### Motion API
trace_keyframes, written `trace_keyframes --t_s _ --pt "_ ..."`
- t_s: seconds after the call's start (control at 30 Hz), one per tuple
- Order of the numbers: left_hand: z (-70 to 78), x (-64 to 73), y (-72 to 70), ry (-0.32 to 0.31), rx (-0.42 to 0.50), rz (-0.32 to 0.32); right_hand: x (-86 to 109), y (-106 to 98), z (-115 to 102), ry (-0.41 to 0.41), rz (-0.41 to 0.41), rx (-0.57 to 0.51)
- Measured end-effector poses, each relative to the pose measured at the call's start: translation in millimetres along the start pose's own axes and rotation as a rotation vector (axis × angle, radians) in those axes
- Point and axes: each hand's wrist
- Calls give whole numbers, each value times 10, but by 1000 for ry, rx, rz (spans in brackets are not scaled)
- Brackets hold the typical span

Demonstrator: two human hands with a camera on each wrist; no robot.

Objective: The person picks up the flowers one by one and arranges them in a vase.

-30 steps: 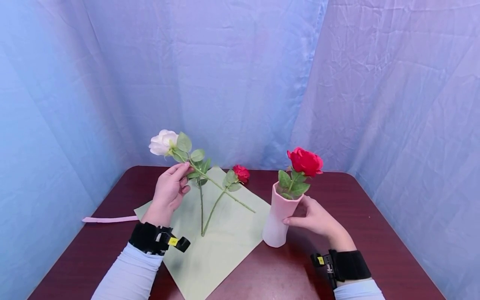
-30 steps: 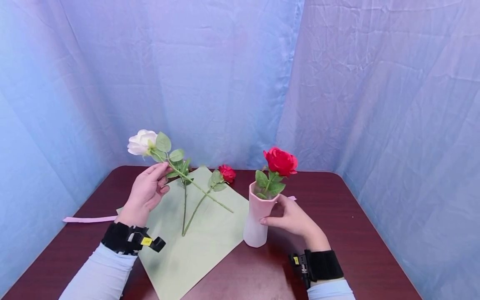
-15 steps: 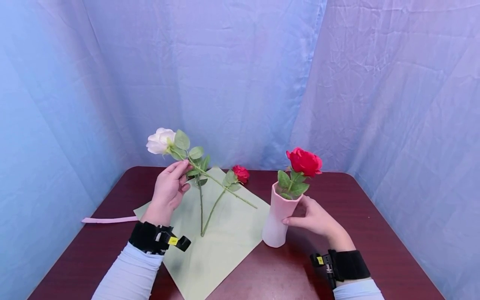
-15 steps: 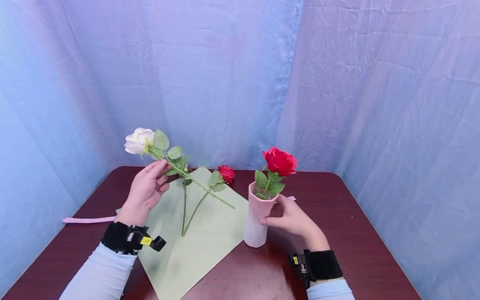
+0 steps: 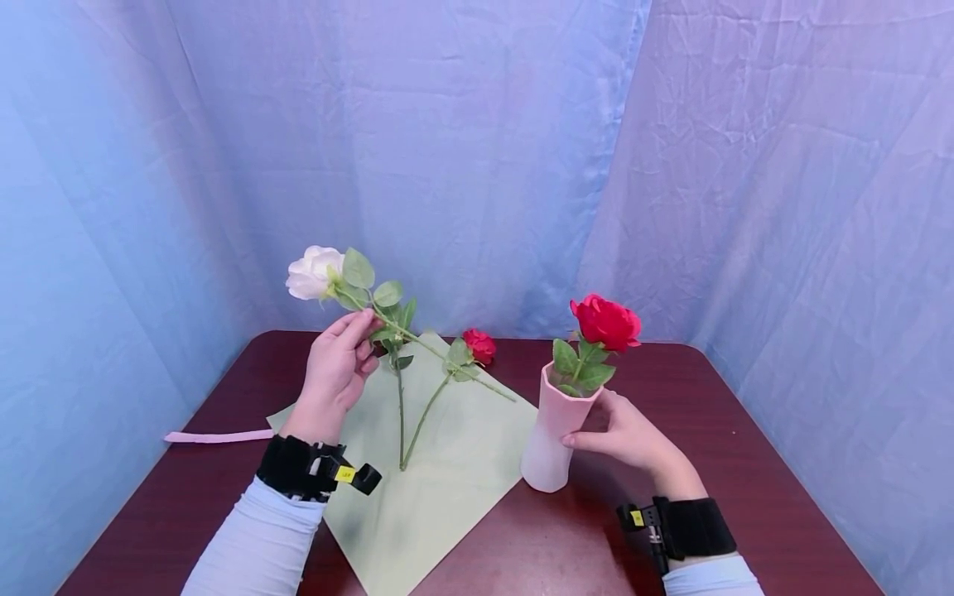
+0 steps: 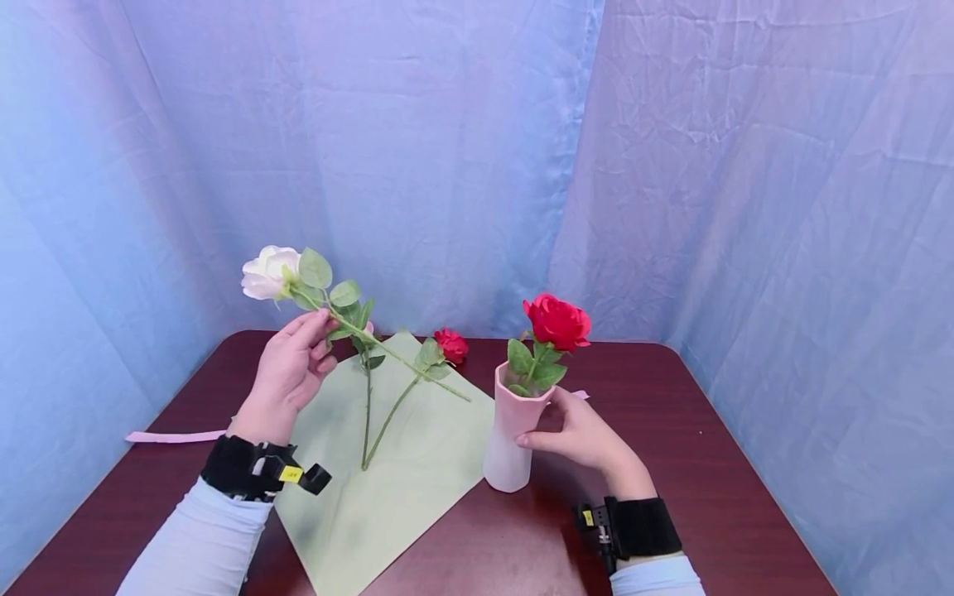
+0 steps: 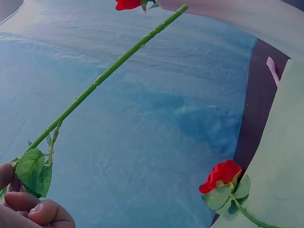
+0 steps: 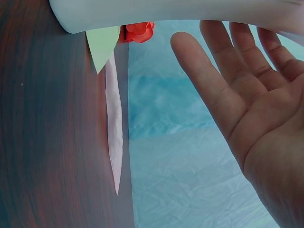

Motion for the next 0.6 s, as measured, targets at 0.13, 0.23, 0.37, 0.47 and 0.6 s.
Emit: trace_keyframes --t_s 0.13,0.23,0.37,0.47,0.6 --pt "17 1 22 0 7 -4 -4 -6 18 -9 2 8" --pt "41 0 48 5 4 -7 -4 -8 23 -16 3 11" --pt "70 -2 82 12 8 -10 -6 -8 31 -23 0 6" --pt "82 -8 107 16 25 -19 -7 -5 32 -25 -3 1" --pt "87 -17 144 27 36 -34 -6 -4 29 -22 -5 -2"
Point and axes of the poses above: each hand's wrist, its own x-axis away from the middle knuckle, its own y-axis out of the palm, z = x × y, and after that the axes turned 3 degrees about y, right-handed
